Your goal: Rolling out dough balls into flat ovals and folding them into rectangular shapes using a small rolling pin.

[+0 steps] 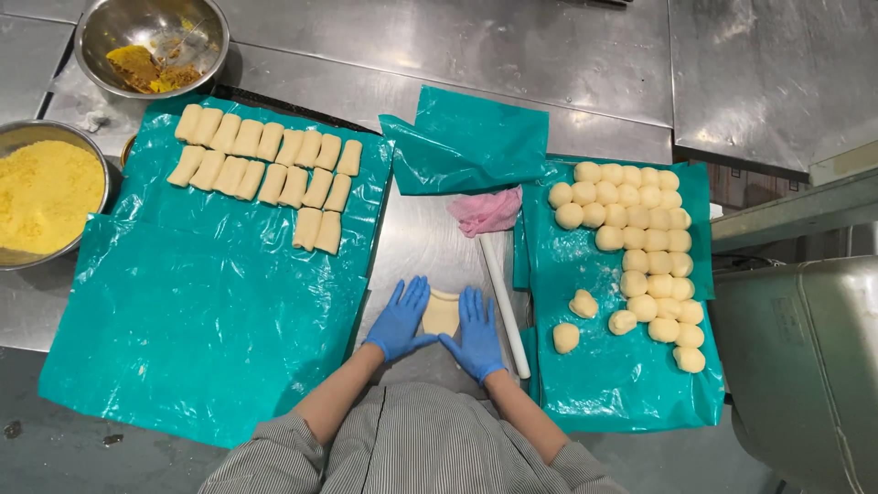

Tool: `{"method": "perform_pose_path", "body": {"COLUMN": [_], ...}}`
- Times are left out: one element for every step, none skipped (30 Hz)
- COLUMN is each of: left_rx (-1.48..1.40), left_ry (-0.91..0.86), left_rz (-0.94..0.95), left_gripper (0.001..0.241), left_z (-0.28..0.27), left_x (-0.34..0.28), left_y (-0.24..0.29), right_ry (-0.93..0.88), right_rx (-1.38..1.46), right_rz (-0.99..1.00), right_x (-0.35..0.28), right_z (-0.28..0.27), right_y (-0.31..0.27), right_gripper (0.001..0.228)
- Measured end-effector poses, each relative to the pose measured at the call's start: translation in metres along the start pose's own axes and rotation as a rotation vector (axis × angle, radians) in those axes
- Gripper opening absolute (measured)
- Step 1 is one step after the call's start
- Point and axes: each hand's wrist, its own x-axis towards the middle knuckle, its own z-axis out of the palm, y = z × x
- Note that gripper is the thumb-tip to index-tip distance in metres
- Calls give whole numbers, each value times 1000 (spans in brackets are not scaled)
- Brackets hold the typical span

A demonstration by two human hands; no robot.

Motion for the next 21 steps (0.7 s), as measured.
{"method": "perform_pose_path", "body": {"left_rx": [-2,25,52,54,41,29,33,18,2,-2,32,67,66,49,33,33,-14,-63,-65,-84,-103], "left_ry": [-1,98,197,197,130,68,72,3,-65,-73,9,94,88,104,119,118,73,32,35,39,42], "left_rz": [-3,-33,-63,-62,-70,-78,-79,-62,-46,-47,-44,-41,-41,-39,-38,-34,7,42,38,45,51], "left_gripper": [111,108,106,106,107,109,109,110,112,112,107,103,103,102,102,102,102,102,102,100,98], "left_z": [12,23,34,14,-5,-26,-27,-26,-25,-5,15,36,21,6,-9,-10,-10,-10,-9,-7,-5], "left_x": [4,6,8,7,6,7,10,9,9,12,15,20,21,24,26,28,30,31,35,36,38], "left_y": [-7,-15,-22,-13,-4,4,1,0,-2,-13,-25,-37,-29,-22,-15,-15,-16,-15,-20,-23,-27], "right_ry": [-4,65,134,136,127,120,124,66,9,3,10,20,17,33,50,52,33,10,7,11,16], "right_rx": [1,24,46,47,71,92,91,103,115,120,157,193,197,183,168,168,151,132,130,172,214], "right_rz": [-1,25,52,52,23,-8,-12,-48,-84,-80,-75,-71,-67,-85,-102,-99,-129,-166,-169,-164,-158], "right_x": [6,10,15,12,9,9,13,14,16,19,23,28,28,28,29,29,29,29,35,36,37], "right_z": [3,7,11,7,3,-2,-8,-14,-19,-20,-22,-23,-22,-21,-20,-20,-20,-21,-24,-25,-25], "right_y": [6,10,14,14,13,14,13,12,11,13,15,18,20,22,23,24,24,25,28,28,29], "right_gripper": [103,102,101,101,102,102,102,104,106,106,106,106,106,105,104,104,101,99,99,97,95]}}
